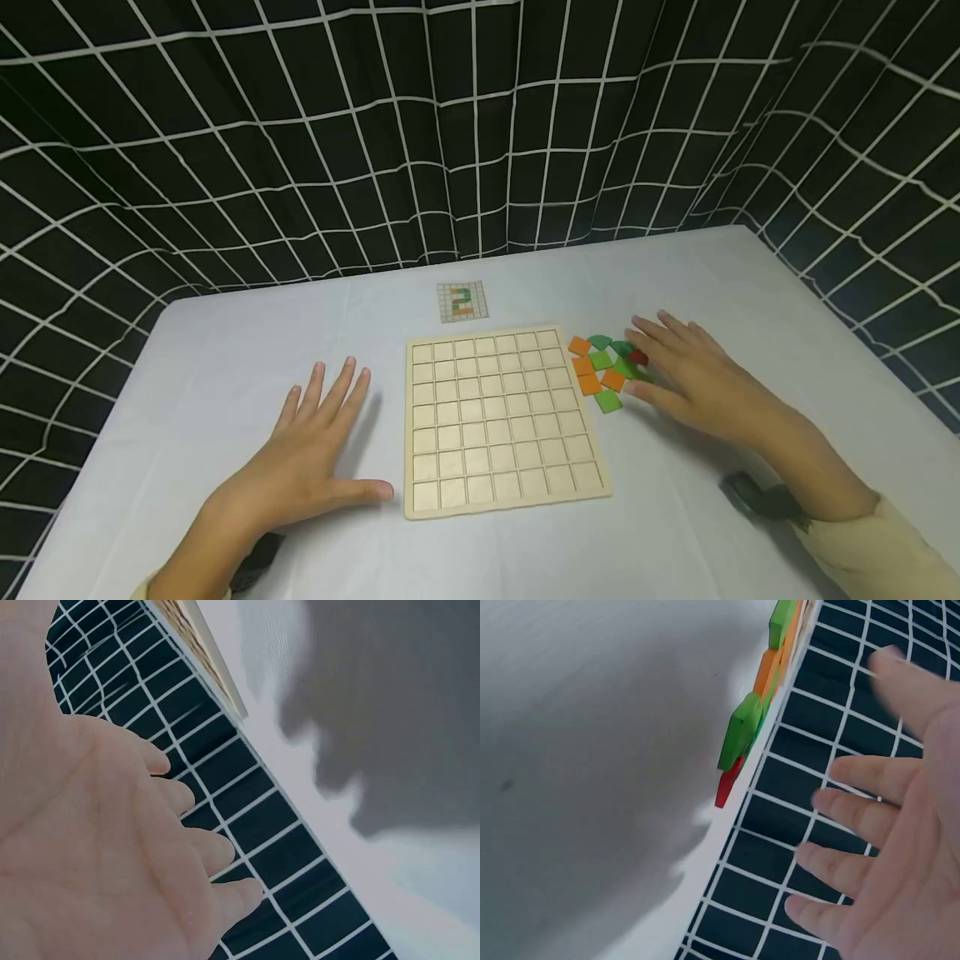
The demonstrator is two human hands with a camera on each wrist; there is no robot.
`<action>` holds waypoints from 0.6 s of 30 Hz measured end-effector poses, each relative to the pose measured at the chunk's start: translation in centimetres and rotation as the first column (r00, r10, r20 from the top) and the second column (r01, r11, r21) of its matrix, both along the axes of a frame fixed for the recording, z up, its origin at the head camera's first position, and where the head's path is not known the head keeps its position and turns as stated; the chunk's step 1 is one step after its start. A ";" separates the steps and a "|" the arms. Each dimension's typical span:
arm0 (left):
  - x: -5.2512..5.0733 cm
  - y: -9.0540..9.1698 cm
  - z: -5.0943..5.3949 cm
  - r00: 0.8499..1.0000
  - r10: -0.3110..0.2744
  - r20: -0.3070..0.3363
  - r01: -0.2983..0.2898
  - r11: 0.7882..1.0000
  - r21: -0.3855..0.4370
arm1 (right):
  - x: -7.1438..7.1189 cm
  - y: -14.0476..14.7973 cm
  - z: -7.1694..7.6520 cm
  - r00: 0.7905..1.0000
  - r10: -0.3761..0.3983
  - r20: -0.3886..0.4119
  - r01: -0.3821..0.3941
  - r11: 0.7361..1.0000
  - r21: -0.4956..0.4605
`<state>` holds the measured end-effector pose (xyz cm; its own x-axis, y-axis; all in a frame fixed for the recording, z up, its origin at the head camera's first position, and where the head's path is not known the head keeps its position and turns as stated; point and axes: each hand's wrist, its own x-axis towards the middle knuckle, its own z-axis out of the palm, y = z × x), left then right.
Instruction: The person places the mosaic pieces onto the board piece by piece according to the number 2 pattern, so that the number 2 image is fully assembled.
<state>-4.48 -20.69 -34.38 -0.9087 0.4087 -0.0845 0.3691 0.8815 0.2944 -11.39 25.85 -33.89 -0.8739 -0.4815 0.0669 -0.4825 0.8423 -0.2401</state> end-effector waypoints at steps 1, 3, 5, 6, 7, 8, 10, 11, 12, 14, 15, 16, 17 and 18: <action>0.0 0.1 -0.1 1.000 -0.006 0.001 0.006 1.000 0.001 | -0.2 -0.1 0.0 1.000 0.008 -0.024 -0.008 1.000 -0.005; 0.0 0.4 -0.3 1.000 -0.018 0.003 0.018 1.000 -0.004 | -0.6 -0.5 0.1 0.998 0.020 -0.060 -0.021 1.000 -0.016; 0.0 0.7 -0.5 1.000 -0.029 0.012 0.030 1.000 -0.007 | -0.9 -0.8 0.0 0.996 0.027 -0.082 -0.029 0.999 -0.030; 0.0 0.9 -0.7 0.999 -0.035 0.015 0.035 0.999 -0.008 | -1.1 -1.0 0.0 0.996 0.023 -0.085 -0.026 0.999 -0.034; 0.0 1.1 -0.8 0.999 -0.040 0.019 0.040 0.999 -0.009 | -1.3 -1.2 0.0 0.996 0.024 -0.086 -0.027 0.999 -0.044; 0.0 1.2 -0.9 0.999 -0.046 0.022 0.046 0.999 -0.009 | -1.5 -1.4 -0.1 0.996 0.021 -0.087 -0.025 0.998 -0.050; 0.1 1.6 -1.1 0.998 -0.054 0.032 0.055 0.999 -0.003 | -1.9 -1.9 -0.2 0.996 0.022 -0.087 -0.028 0.997 -0.069; 0.0 1.7 -1.2 0.997 -0.061 0.037 0.061 0.998 -0.001 | -2.2 -2.2 -0.2 0.996 0.024 -0.081 -0.030 0.997 -0.074; 0.0 1.9 -1.2 0.997 -0.067 0.040 0.067 0.998 0.002 | -2.5 -2.4 -0.2 0.997 0.025 -0.075 -0.031 0.997 -0.076; -0.1 2.2 -1.4 0.995 -0.081 0.051 0.081 0.997 0.004 | -2.9 -3.0 -0.2 0.999 0.019 -0.050 -0.022 0.997 -0.079; -0.1 2.3 -1.4 0.995 -0.088 0.056 0.088 0.996 0.005 | -3.1 -3.3 -0.2 0.999 0.012 -0.034 -0.015 0.997 -0.077; -0.1 2.4 -1.5 0.994 -0.095 0.060 0.095 0.995 0.002 | -3.4 -3.6 -0.2 1.000 0.006 -0.018 -0.007 0.997 -0.072; -0.1 2.5 -1.5 0.993 -0.102 0.065 0.102 0.995 0.001 | -3.6 -3.9 -0.1 1.000 -0.001 -0.005 0.000 0.998 -0.066; -0.2 2.6 -1.5 0.992 -0.108 0.069 0.108 0.994 -0.001 | -3.8 -4.2 -0.1 1.000 -0.005 0.003 0.005 0.998 -0.061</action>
<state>-4.64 -18.08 -35.91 -0.8512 0.5036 -0.1479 0.4412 0.8392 0.3180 -15.16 21.64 -33.99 -0.8766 -0.4721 0.0935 -0.4774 0.8284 -0.2930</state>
